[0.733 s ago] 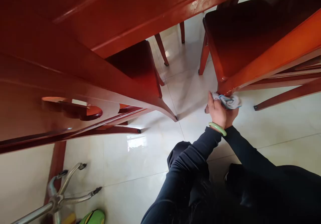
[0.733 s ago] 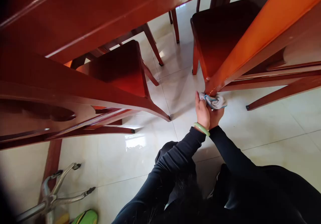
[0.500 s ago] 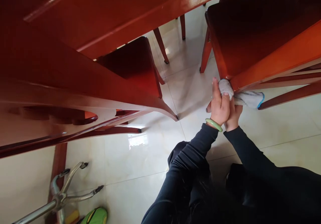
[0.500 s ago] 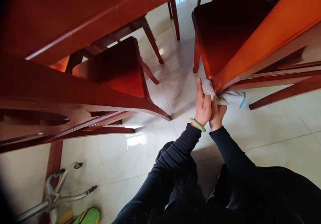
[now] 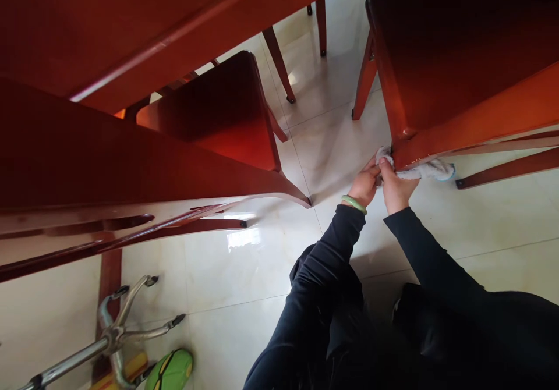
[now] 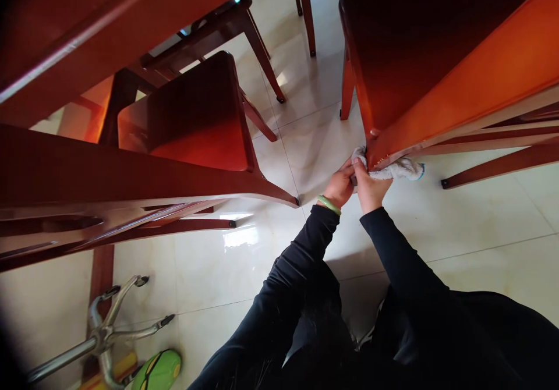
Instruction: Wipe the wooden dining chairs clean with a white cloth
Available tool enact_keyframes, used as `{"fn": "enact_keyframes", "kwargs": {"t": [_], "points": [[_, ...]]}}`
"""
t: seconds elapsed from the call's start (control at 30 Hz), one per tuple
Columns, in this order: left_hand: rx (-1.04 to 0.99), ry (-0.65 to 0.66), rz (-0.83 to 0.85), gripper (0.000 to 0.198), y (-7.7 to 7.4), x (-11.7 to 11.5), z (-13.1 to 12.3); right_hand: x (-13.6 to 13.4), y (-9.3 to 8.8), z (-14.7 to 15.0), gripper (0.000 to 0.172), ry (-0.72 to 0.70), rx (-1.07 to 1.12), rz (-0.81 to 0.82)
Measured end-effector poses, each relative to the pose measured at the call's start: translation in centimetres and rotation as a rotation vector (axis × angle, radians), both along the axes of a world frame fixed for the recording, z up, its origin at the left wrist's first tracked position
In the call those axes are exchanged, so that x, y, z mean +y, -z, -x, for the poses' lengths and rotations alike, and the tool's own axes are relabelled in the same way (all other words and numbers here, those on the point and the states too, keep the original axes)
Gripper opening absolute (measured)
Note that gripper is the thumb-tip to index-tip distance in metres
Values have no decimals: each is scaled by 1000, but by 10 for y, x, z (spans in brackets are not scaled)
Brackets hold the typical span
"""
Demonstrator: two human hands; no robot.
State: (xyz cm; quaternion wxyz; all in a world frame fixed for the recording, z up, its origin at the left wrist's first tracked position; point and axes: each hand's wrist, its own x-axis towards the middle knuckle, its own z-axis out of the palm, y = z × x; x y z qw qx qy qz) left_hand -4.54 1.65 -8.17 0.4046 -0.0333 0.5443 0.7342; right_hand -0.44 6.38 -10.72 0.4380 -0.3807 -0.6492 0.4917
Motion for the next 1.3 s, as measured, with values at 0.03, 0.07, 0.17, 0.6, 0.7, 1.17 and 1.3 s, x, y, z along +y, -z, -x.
{"fn": "enact_keyframes", "kwargs": {"t": [0.03, 0.07, 0.17, 0.6, 0.7, 1.17, 1.3], "points": [[-108, 10, 9, 58, 0, -1, 3, 0, 5, 3, 57, 67, -19, -29], [-187, 4, 33, 57, 0, -3, 7, -1, 10, 5, 53, 121, -32, -50], [-239, -144, 179, 55, 2, -13, 23, -2, 33, 6, 50, 158, -63, -58], [0, -296, 185, 51, 3, -43, 44, -14, 168, -9, 25, 68, -521, 234], [-22, -289, 170, 50, -4, -49, 43, -17, 177, -14, 29, 37, -572, 328], [-115, -282, 135, 40, -25, -25, 19, 44, 30, -44, 31, -335, -553, 583], [-113, -193, 276, 40, -21, -17, -4, 77, -32, -78, 28, -411, -373, 795]]}}
